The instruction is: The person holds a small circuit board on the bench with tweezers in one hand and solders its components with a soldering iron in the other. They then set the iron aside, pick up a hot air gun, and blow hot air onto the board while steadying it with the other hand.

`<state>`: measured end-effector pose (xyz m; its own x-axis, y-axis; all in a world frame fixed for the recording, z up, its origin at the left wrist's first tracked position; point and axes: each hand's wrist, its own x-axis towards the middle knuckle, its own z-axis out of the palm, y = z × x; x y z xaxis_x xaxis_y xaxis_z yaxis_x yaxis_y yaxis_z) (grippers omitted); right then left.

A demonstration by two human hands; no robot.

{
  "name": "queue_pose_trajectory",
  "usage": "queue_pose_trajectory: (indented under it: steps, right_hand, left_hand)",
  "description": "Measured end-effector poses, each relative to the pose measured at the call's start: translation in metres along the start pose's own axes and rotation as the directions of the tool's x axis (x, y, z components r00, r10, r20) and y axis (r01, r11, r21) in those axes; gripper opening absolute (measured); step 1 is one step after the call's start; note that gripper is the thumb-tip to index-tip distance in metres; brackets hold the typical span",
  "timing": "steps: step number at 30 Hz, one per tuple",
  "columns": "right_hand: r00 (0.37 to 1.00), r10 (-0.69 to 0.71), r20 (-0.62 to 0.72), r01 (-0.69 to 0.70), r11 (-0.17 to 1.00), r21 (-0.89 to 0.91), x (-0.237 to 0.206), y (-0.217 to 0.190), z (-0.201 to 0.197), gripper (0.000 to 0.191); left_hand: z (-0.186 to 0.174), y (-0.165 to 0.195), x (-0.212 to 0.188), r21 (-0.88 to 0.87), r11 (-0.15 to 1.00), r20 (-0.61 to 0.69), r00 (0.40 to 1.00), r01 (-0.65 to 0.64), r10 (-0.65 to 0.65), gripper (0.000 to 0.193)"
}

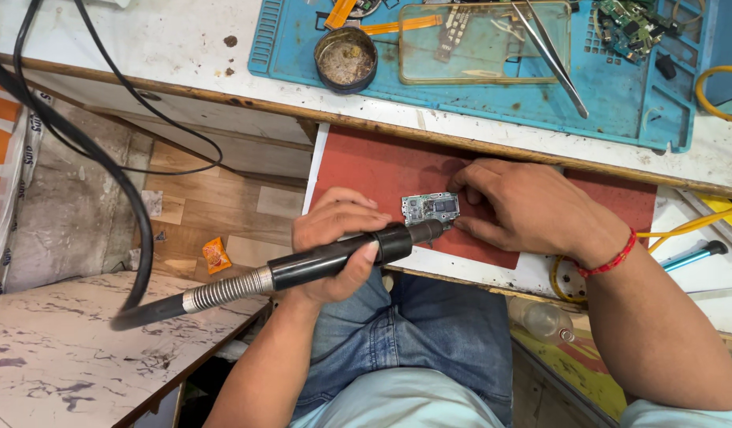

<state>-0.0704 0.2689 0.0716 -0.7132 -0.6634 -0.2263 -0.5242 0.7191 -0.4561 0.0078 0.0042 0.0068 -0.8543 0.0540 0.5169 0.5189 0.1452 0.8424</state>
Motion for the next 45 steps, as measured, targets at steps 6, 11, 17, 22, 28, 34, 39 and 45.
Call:
queue_pose_trajectory:
  steps: [6,11,17,22,28,34,39,45]
  right_hand:
    - [1.0,-0.018,0.0,0.018,1.0,0.008,-0.0012,0.0008,0.0004,0.042]
    - [1.0,0.009,0.001,-0.009,1.0,0.029,-0.0016,0.0018,0.0006,0.042]
    - [0.999,-0.035,-0.029,0.036,0.998,0.051,-0.0008,0.0046,0.0016,0.04]
    - [0.999,0.03,0.016,-0.031,0.998,0.048,0.0003,0.0055,0.0025,0.041]
    - [0.999,0.05,0.018,-0.051,0.998,0.032,0.0021,0.0025,0.0017,0.042]
    - [0.998,0.059,0.032,-0.06,0.998,0.02,0.0021,0.0006,0.0004,0.045]
    - [0.999,0.048,0.023,-0.048,0.999,0.005,0.0012,0.0007,0.0009,0.045]
    - [0.999,0.045,0.02,-0.045,0.999,-0.004,-0.0003,0.0004,0.0004,0.045]
  left_hand:
    - [-0.0048,0.0012,-0.0035,-0.043,0.999,-0.036,0.999,0.022,-0.024,0.029]
    - [-0.0007,0.0009,0.0001,-0.014,0.999,-0.102,0.994,0.044,-0.045,0.028]
    - [-0.0019,0.0038,-0.0005,0.003,0.998,-0.08,0.995,0.058,-0.058,0.03]
    - [-0.0039,0.0028,-0.0003,0.015,1.0,0.059,0.998,0.017,-0.018,0.029]
    - [-0.0031,-0.0011,-0.0016,-0.01,0.999,0.017,0.999,0.035,-0.035,0.029]
    - [-0.0008,-0.0059,-0.0016,0.027,0.999,-0.085,0.996,0.038,-0.035,0.027]
    - [0.0004,-0.002,-0.003,0.07,0.997,-0.089,0.996,0.038,-0.032,0.029]
    - [0.0008,-0.0018,-0.0006,0.024,1.0,-0.037,0.999,0.007,-0.006,0.03]
